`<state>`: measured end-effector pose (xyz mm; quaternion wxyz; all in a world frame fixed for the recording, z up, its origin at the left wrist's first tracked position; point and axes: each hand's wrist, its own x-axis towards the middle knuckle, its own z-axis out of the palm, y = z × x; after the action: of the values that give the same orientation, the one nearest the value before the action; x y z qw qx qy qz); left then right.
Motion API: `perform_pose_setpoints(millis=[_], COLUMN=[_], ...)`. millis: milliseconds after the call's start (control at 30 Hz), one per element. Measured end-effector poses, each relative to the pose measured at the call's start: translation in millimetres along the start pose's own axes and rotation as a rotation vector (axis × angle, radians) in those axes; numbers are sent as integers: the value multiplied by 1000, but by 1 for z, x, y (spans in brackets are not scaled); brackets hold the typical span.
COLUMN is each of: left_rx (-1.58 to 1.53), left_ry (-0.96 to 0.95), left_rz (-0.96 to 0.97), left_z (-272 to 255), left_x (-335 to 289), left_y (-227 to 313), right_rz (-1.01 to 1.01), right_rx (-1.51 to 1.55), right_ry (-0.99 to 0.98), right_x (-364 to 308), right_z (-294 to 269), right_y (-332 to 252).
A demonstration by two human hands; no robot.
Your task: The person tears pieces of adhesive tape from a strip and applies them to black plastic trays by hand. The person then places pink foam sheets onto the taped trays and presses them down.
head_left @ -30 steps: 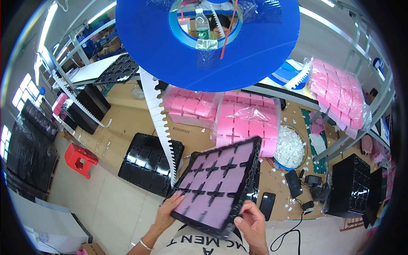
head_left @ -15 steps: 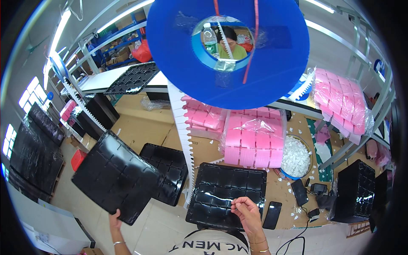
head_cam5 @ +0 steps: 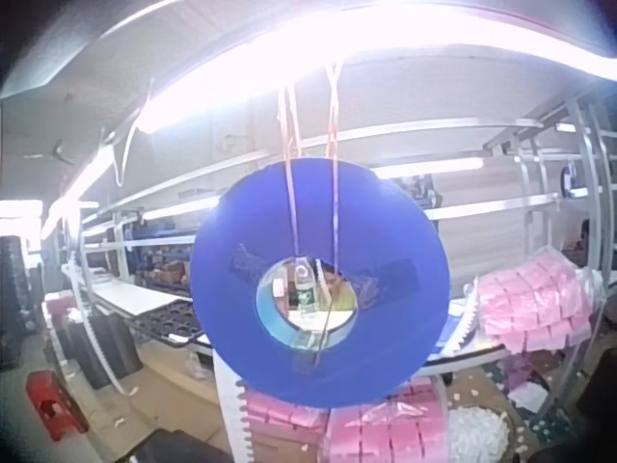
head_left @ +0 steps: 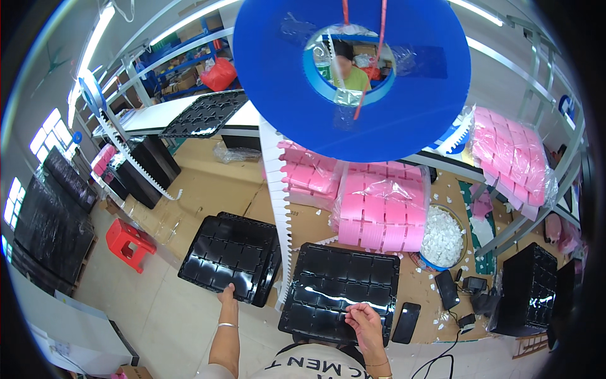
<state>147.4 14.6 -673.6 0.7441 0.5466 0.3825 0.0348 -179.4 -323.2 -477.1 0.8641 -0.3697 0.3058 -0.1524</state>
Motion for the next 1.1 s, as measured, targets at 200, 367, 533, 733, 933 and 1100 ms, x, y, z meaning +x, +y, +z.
perform_pose_setpoints(millis=[200,367,533,733,933,1100], left_rx=[689,1100,1299,1217,1235,752], left_ry=[289,369,279,241,105,-1207], left_rz=[97,203,272,244,1254,404], left_z=[-7,-8,18,19,1,23], left_x=[-22,-10,-29,-60,-72,-171], left_y=[-6,-7,-4,-6,-15,19], right_rz=[20,76,89,-64,-264,-383], right_rx=[19,-10,-118,-370,-719,-738], right_ry=[42,-5,-115,-330,-407,-308], right_x=[0,7,32,77,106,118], right_z=[-11,-3,12,65,91,92], right_y=[12,20,36,81,121,84])
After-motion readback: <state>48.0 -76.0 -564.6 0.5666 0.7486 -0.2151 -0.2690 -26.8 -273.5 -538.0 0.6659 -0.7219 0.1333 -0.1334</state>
